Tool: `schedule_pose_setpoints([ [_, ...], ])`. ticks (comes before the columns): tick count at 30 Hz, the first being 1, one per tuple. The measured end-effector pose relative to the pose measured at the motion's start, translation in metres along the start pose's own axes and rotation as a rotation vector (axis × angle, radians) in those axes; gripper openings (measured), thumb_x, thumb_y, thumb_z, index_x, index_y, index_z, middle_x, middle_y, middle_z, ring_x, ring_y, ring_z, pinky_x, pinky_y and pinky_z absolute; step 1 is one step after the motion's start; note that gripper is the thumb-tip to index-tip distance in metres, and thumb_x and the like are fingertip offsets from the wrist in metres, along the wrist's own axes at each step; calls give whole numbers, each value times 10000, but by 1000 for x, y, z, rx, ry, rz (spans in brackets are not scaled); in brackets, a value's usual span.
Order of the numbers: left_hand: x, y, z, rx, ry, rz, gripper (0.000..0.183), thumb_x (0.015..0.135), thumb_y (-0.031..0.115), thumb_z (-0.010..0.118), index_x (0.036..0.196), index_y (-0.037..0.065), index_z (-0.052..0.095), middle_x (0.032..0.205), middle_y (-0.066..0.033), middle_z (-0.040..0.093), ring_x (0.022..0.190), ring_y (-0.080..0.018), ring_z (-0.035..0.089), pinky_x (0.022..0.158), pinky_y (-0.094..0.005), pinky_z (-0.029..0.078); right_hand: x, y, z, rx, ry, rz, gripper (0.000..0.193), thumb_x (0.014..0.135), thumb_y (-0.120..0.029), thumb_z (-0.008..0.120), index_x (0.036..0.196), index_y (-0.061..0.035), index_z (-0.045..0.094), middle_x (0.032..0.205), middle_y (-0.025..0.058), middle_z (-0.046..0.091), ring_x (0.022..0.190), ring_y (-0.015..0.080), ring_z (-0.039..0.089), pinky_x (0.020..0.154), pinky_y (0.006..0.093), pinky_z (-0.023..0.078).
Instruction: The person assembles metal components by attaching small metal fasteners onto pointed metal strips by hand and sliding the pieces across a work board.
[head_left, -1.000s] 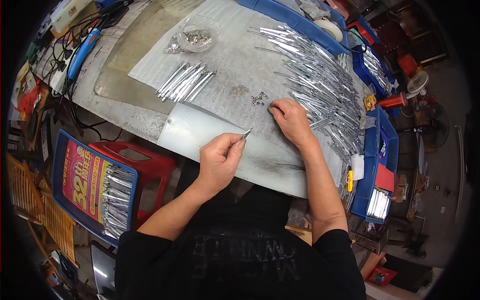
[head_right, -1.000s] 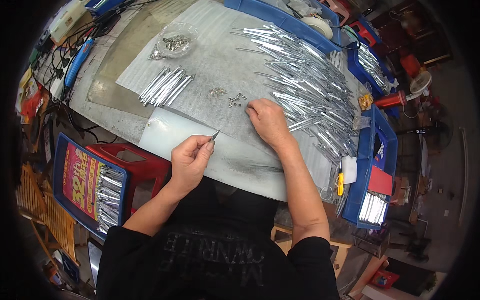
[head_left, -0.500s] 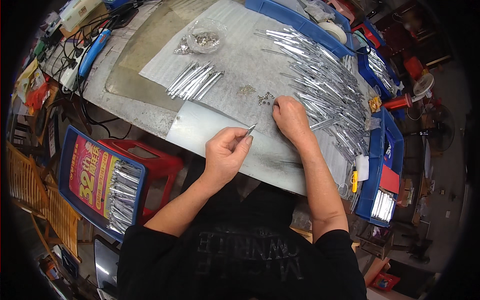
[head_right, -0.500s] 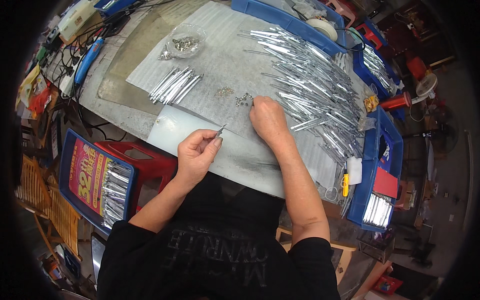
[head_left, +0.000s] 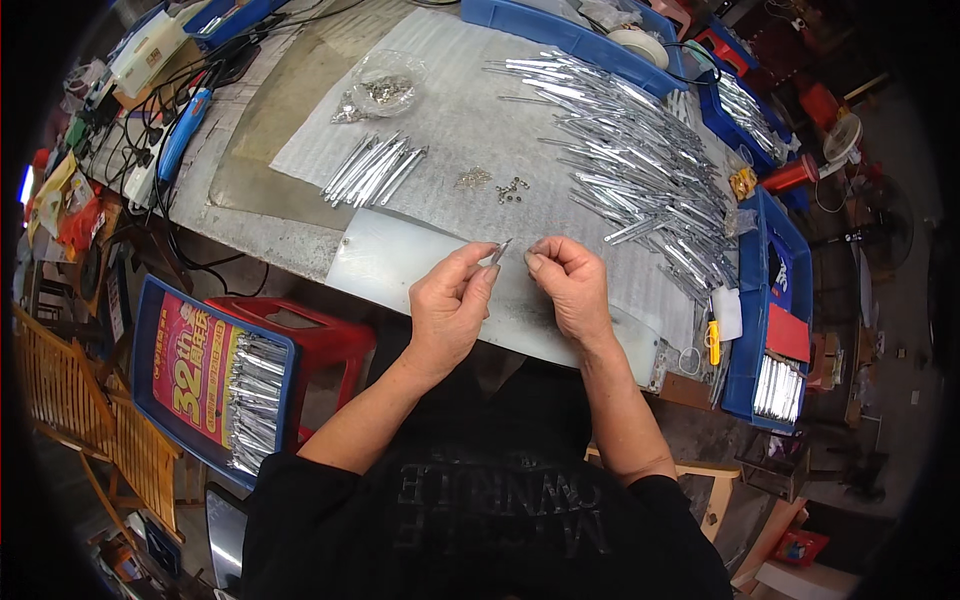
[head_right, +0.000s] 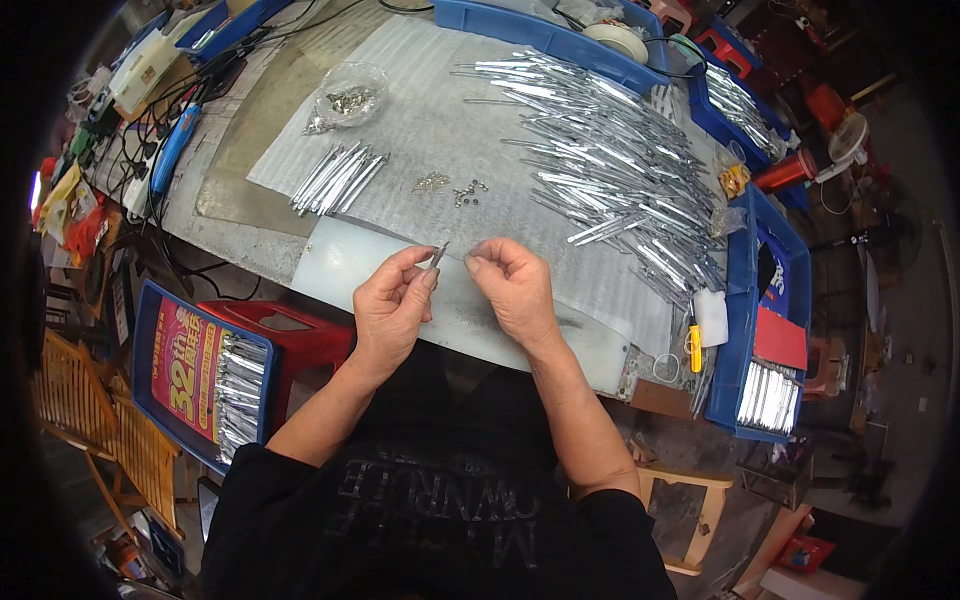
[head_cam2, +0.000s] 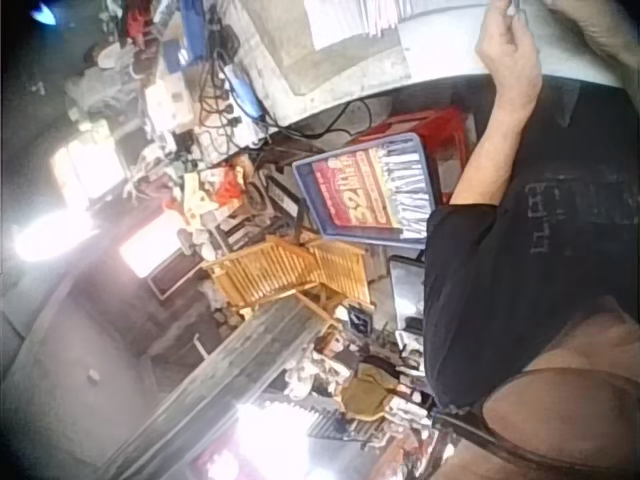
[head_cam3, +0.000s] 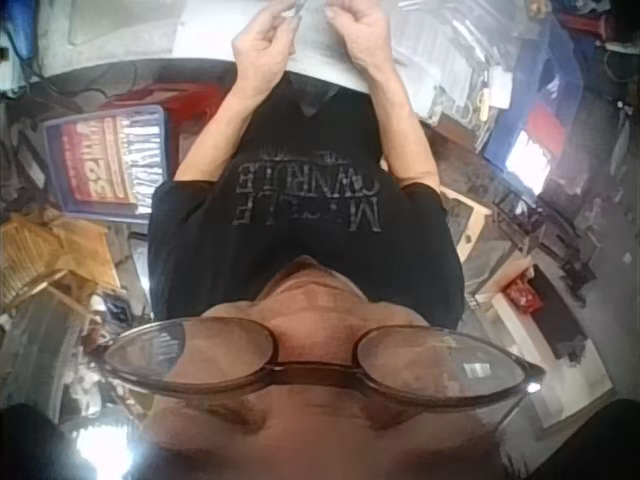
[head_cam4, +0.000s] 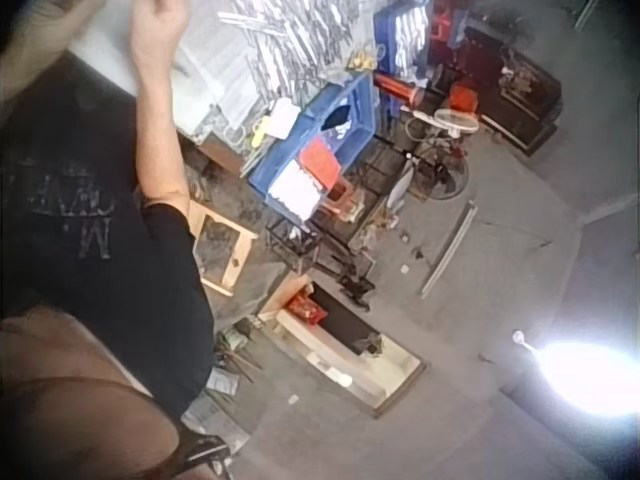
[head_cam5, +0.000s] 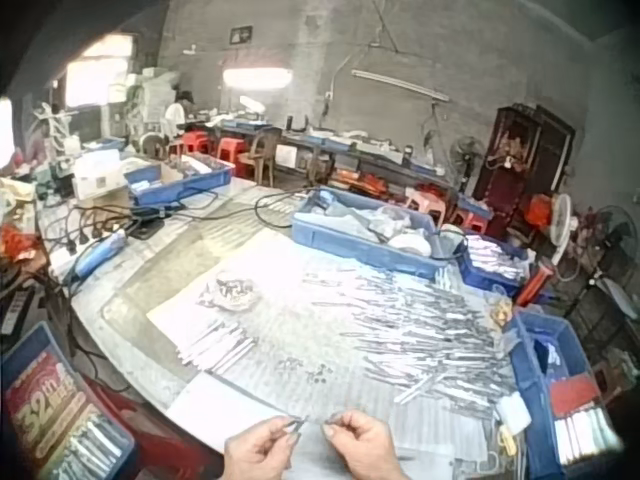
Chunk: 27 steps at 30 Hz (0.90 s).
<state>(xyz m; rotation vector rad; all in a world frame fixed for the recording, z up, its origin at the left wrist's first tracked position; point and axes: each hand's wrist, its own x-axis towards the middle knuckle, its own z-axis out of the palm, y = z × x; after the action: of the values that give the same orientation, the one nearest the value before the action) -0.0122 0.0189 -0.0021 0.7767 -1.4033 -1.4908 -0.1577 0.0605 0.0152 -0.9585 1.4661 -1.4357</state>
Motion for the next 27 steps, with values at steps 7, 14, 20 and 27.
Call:
schedule_pose_setpoints([
  [7,2,-2,2,96,-32,168,187,835,-4,535,1013,-16,591,745,-13,535,537,-18,423,452,-152,344,-8,5,9,463,10,28,65,792,-49,566,830,4,563,668,-9,512,584,59,421,539,200,344],
  [14,0,0,9,1,-61,154,191,835,-11,533,1018,-13,591,757,-9,540,548,-11,411,450,-147,320,-12,8,15,611,-19,55,70,802,-60,562,840,-2,553,670,0,498,572,74,413,534,207,343],
  [20,-2,4,11,-51,-83,128,192,836,-16,531,1018,-10,592,780,-10,556,551,-5,400,446,-145,302,-14,10,15,652,-65,61,75,818,-65,551,856,0,549,689,2,500,595,73,415,544,203,344],
  [27,-4,7,12,-95,-66,41,158,823,-21,537,966,-48,598,805,-93,599,702,-117,573,613,-222,464,-15,16,19,465,-40,-54,139,870,-133,501,871,0,541,693,-8,486,604,55,398,550,192,341],
])
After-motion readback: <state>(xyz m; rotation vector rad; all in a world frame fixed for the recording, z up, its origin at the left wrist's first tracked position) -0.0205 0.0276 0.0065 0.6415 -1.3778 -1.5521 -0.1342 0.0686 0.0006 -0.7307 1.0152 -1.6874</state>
